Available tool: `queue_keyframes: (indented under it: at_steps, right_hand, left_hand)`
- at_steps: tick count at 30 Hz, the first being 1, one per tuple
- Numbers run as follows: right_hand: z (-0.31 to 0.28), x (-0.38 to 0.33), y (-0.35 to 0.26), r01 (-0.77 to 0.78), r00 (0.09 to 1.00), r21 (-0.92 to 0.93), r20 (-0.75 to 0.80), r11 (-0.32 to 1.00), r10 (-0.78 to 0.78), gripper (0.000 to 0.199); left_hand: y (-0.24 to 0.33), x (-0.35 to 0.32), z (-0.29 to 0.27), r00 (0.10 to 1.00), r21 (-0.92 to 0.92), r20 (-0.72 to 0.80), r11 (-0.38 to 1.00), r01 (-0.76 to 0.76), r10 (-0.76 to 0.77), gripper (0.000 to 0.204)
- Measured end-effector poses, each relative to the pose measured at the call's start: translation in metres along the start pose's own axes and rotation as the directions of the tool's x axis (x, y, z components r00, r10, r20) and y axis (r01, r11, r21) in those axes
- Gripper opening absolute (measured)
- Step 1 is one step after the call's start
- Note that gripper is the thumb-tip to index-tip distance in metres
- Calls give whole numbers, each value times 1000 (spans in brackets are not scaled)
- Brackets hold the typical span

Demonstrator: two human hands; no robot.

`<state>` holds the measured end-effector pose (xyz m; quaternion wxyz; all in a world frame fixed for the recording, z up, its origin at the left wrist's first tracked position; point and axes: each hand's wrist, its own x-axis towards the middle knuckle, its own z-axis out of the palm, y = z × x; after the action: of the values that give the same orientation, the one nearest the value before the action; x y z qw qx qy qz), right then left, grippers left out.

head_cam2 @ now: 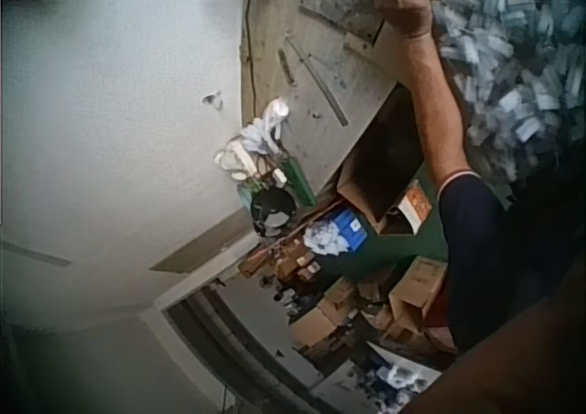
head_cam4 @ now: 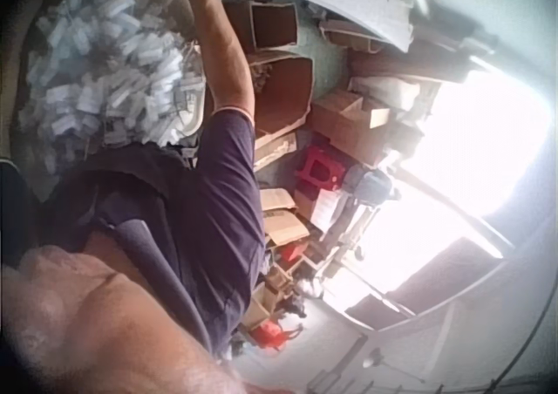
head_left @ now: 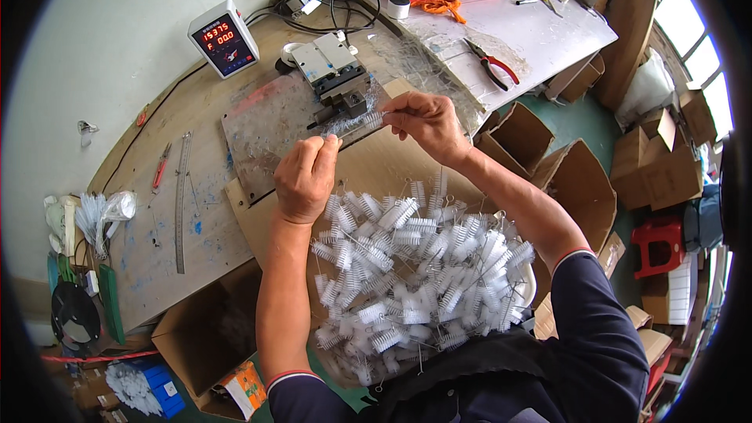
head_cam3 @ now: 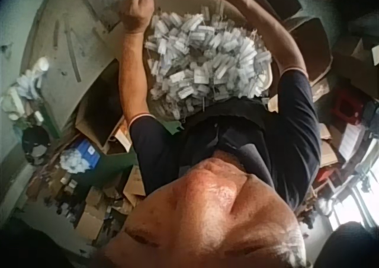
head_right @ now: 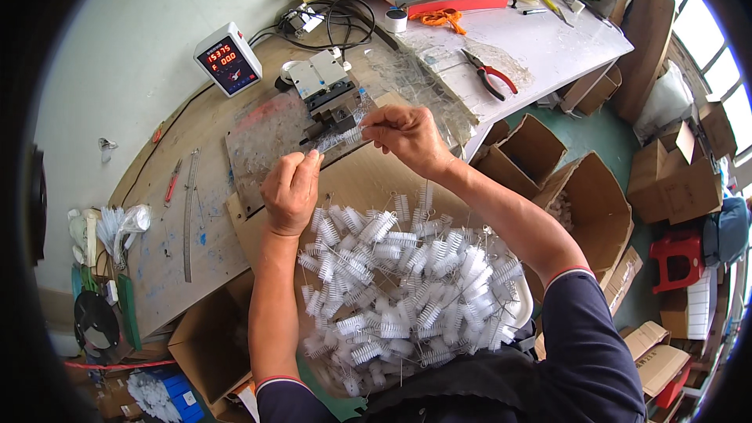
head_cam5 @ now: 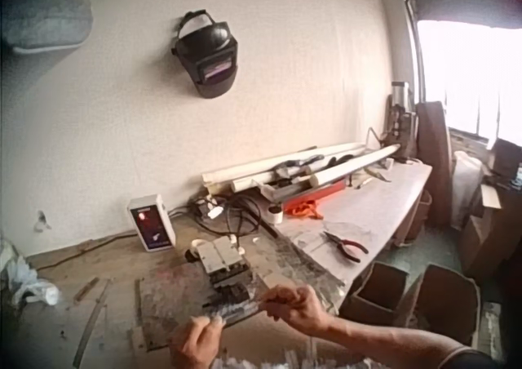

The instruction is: The person assembles small white plastic components by hand on a workbench using a mechanical assembly fixture.

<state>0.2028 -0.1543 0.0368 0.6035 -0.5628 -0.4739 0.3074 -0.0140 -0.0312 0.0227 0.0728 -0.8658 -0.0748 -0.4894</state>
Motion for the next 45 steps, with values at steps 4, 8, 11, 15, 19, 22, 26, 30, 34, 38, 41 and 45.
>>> queue_keyframes:
  at_steps: [4, 8, 11, 15, 19, 22, 26, 30, 34, 38, 41, 45]
  right_hand:
    - [1, 3, 6, -53, 999, -4, 4, 999, 53, 14]
    - [5, 8, 13, -190, 981, 38, 42, 981, 189, 16]
    - [11, 9, 15, -189, 982, 42, 19, 981, 189, 17]
    - [14, 9, 19, -182, 982, 49, -38, 982, 184, 18]
    - [12, 8, 19, -187, 982, -14, -20, 982, 187, 19]
    - [16, 9, 15, -199, 980, -59, -6, 978, 199, 20]
    - [15, 10, 17, -158, 987, -63, 18, 985, 160, 27]
    - [14, 10, 18, -150, 987, -81, 47, 985, 154, 31]
    - [16, 10, 18, -145, 987, -107, 57, 984, 152, 31]
    - [14, 11, 20, -163, 985, -94, 47, 982, 168, 30]
    - [15, 10, 21, -152, 986, -90, 52, 984, 157, 29]
    - [17, 10, 19, -159, 984, -104, 60, 982, 166, 29]
  left_hand:
    - [0, 0, 3, 999, 18, 47, 1000, 10, -11, 18]
    - [-3, -4, 6, 994, 19, 87, 998, 68, -69, 15]
    - [-5, -7, 7, 993, -17, 78, 995, 95, -94, 14]
    - [-1, -9, 11, 980, -103, 124, 980, 170, -157, 12]
    - [-2, -10, 10, 962, -161, 175, 958, 237, -208, 10]
    - [-5, -11, 7, 946, -161, 185, 941, 297, -267, 8]
    - [-19, -20, 2, 897, -70, 173, 904, 423, -406, 5]
    - [-28, -25, 1, 865, -16, 204, 882, 470, -457, 5]
    - [-26, -26, 8, 844, -35, 229, 862, 505, -485, 6]
    - [-27, -22, 16, 841, -20, 224, 861, 509, -492, 6]
    - [-28, -20, 22, 847, -39, 209, 861, 508, -490, 6]
    - [-31, -19, 29, 839, -83, 197, 844, 530, -507, 7]
